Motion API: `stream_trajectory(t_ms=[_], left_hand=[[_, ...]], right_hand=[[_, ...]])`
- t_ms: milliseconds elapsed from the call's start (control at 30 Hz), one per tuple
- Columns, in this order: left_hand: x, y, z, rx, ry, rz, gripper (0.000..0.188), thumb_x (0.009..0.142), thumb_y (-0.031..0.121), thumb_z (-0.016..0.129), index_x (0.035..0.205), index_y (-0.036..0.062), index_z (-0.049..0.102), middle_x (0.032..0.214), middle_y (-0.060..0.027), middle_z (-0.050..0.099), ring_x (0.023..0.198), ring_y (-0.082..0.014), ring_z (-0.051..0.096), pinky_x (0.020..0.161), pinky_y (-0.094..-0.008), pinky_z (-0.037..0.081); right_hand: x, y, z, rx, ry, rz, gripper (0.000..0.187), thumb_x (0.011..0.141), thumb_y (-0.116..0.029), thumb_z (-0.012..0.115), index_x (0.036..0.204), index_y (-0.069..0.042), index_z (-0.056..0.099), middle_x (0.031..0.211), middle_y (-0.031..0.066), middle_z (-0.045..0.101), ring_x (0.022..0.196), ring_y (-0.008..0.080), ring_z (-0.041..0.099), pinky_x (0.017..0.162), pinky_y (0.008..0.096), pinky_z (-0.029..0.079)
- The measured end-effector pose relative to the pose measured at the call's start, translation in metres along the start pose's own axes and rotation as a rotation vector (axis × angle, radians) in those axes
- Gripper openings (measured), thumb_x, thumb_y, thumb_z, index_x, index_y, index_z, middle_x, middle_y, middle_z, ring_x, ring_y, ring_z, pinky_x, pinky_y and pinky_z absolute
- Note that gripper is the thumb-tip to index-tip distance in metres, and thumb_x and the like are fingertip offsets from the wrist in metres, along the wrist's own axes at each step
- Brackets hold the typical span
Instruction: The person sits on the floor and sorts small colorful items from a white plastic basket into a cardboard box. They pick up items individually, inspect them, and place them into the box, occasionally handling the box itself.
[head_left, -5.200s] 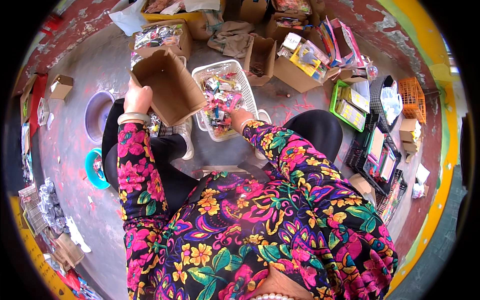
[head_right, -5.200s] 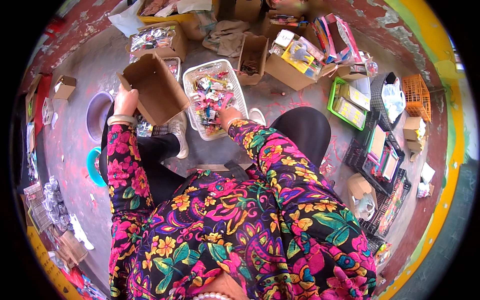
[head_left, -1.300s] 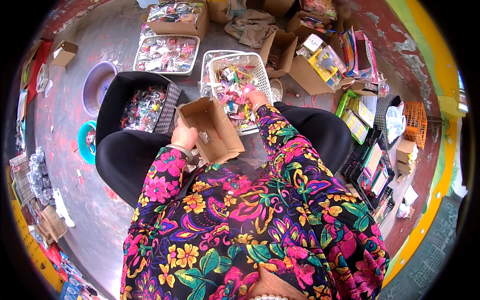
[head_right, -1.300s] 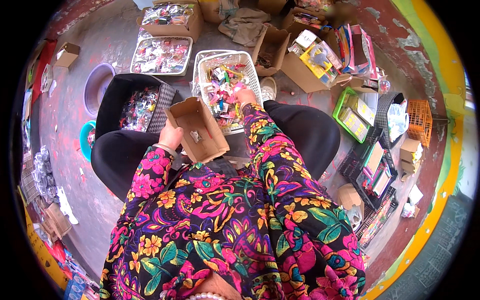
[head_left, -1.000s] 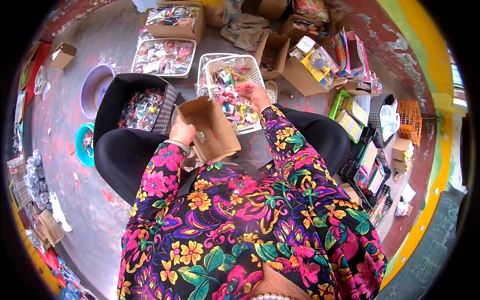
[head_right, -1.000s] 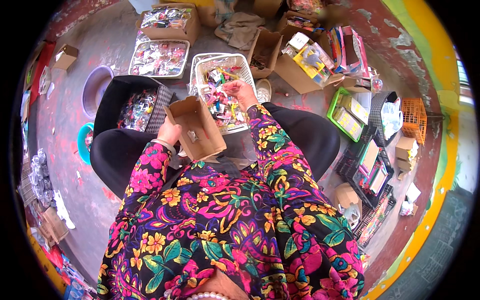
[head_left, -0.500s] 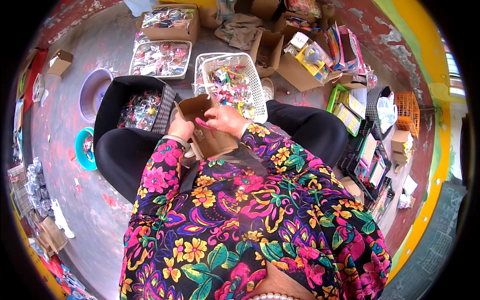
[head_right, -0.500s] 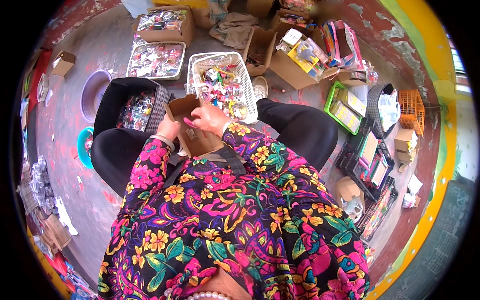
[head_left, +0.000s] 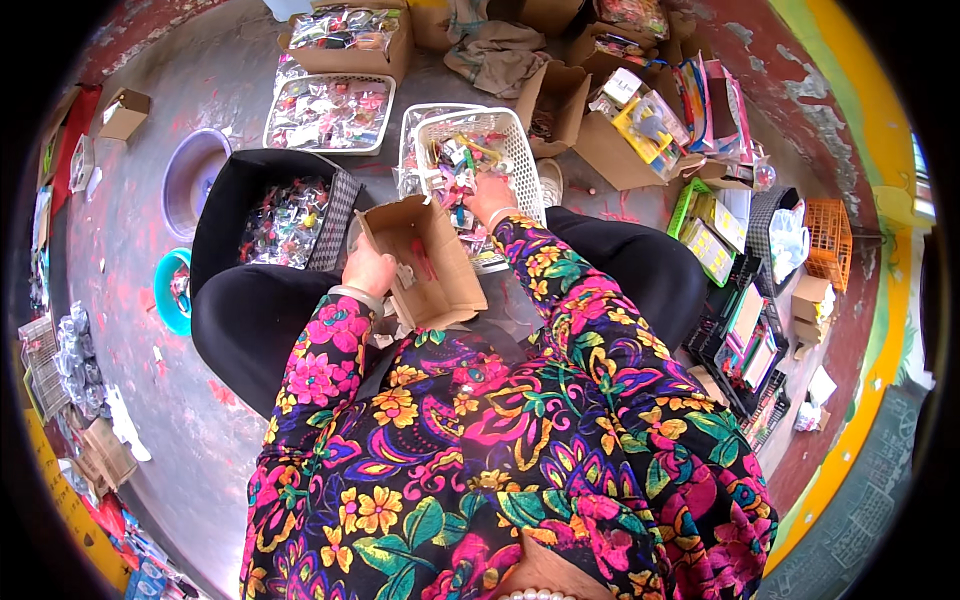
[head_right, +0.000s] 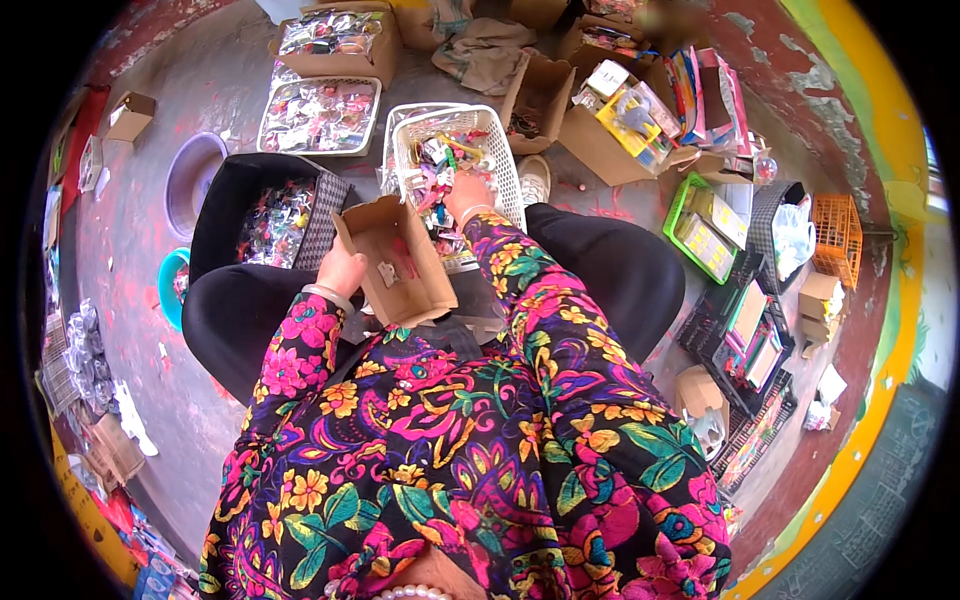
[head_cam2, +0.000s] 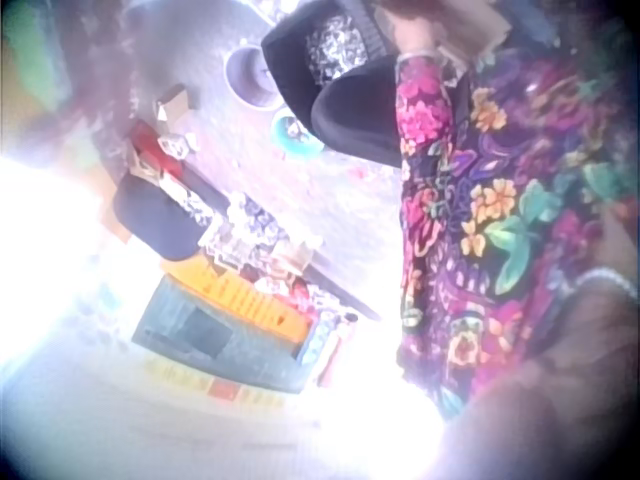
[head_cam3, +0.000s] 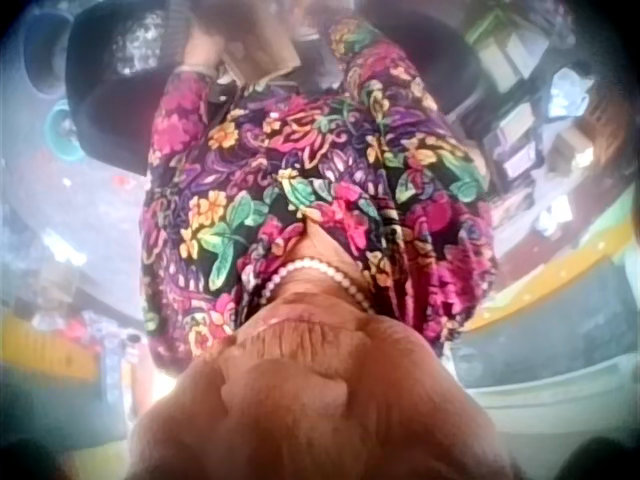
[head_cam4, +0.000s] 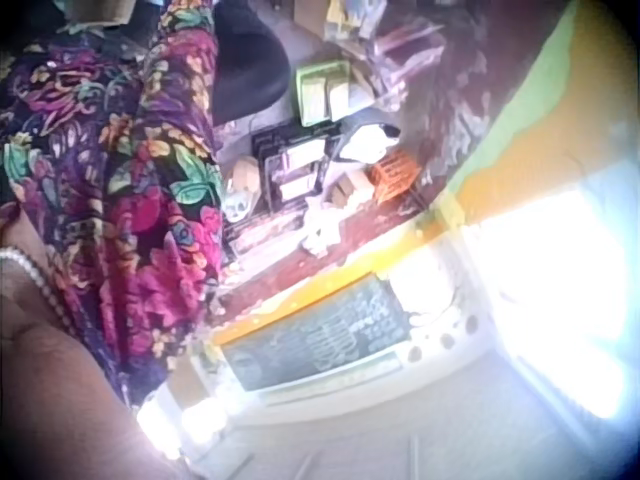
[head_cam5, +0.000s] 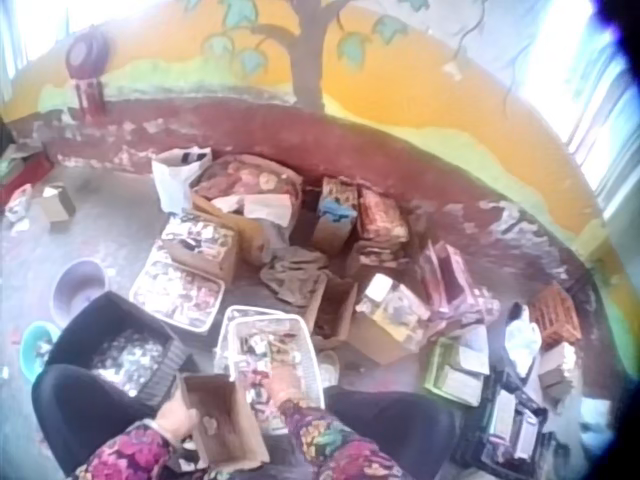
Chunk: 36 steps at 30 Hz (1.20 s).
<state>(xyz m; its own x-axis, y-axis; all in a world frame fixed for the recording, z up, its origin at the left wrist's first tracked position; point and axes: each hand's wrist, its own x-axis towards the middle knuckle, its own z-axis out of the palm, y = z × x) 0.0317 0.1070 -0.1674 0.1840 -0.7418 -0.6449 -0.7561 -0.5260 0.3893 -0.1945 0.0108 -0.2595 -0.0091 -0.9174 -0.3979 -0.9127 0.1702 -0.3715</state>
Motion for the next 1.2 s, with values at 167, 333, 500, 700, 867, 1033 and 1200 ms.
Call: stream_trajectory(t_ms=[167, 333, 500, 700, 867, 1033, 1200], left_hand=[[0.002, -0.006, 0.004, 0.017, 0.017, 0.010, 0.059, 0.076, 0.020, 0.051, 0.125, -0.0018, 0.029, 0.106, -0.0261, 0.054, 0.099, -0.0366, 0.053, 0.087, -0.0406, 0.041], [-0.001, 0.005, -0.002, 0.034, -0.008, -0.010, 0.059, 0.076, 0.021, 0.051, 0.126, 0.0001, 0.029, 0.107, -0.0244, 0.054, 0.100, -0.0357, 0.053, 0.087, -0.0406, 0.041], [0.005, 0.002, -0.001, 0.002, 0.007, 0.030, 0.058, 0.075, 0.022, 0.052, 0.125, 0.0009, 0.030, 0.107, -0.0237, 0.054, 0.100, -0.0354, 0.053, 0.087, -0.0408, 0.041], [0.008, 0.006, -0.002, 0.029, 0.008, 0.029, 0.057, 0.074, 0.022, 0.051, 0.123, 0.0008, 0.032, 0.105, -0.0242, 0.055, 0.100, -0.0362, 0.053, 0.087, -0.0406, 0.041], [0.012, 0.000, -0.002, 0.020, 0.020, 0.053, 0.055, 0.074, 0.022, 0.050, 0.122, -0.0003, 0.034, 0.105, -0.0251, 0.055, 0.100, -0.0367, 0.053, 0.087, -0.0404, 0.041], [0.023, -0.010, 0.001, 0.046, 0.024, 0.043, 0.052, 0.074, 0.020, 0.049, 0.119, -0.0024, 0.036, 0.106, -0.0264, 0.054, 0.101, -0.0371, 0.052, 0.087, -0.0404, 0.041], [0.028, -0.007, -0.013, 0.051, 0.066, -0.030, 0.056, 0.074, 0.021, 0.049, 0.123, -0.0006, 0.031, 0.107, -0.0259, 0.054, 0.103, -0.0356, 0.052, 0.088, -0.0389, 0.041]], right_hand=[[0.011, 0.021, 0.004, -0.072, 0.031, -0.057, 0.023, 0.073, -0.016, 0.060, 0.090, -0.002, 0.059, 0.084, 0.0187, 0.062, 0.079, 0.0318, 0.060, 0.070, 0.0380, 0.048], [0.012, 0.048, -0.015, 1.412, -0.318, 0.235, 0.023, 0.083, -0.008, 0.054, 0.103, 0.002, 0.049, 0.083, 0.0105, 0.061, 0.066, 0.0148, 0.061, 0.053, 0.0209, 0.049], [-0.007, 0.040, -0.041, 1.689, -0.488, 0.131, 0.021, 0.083, -0.009, 0.055, 0.101, 0.001, 0.051, 0.085, 0.0097, 0.061, 0.072, 0.0148, 0.061, 0.056, 0.0208, 0.051], [-0.026, 0.028, -0.062, 1.698, -0.517, 0.084, 0.018, 0.082, -0.010, 0.056, 0.099, -0.002, 0.052, 0.085, 0.0086, 0.062, 0.075, 0.0165, 0.063, 0.055, 0.0199, 0.049], [-0.038, 0.017, -0.083, 1.698, -0.452, 0.066, 0.018, 0.081, -0.012, 0.058, 0.096, -0.005, 0.053, 0.089, 0.0084, 0.063, 0.074, 0.0160, 0.063, 0.052, 0.0203, 0.047], [-0.062, -0.013, -0.118, 1.485, -0.401, -0.027, 0.017, 0.078, -0.011, 0.060, 0.092, -0.002, 0.054, 0.077, 0.0097, 0.064, 0.064, 0.0146, 0.062, 0.051, 0.0201, 0.046], [-0.102, -0.058, -0.104, 0.940, -0.403, -0.167, 0.012, 0.077, -0.011, 0.057, 0.081, 0.000, 0.060, 0.066, 0.0057, 0.061, 0.056, 0.0093, 0.059, 0.047, 0.0181, 0.044]])
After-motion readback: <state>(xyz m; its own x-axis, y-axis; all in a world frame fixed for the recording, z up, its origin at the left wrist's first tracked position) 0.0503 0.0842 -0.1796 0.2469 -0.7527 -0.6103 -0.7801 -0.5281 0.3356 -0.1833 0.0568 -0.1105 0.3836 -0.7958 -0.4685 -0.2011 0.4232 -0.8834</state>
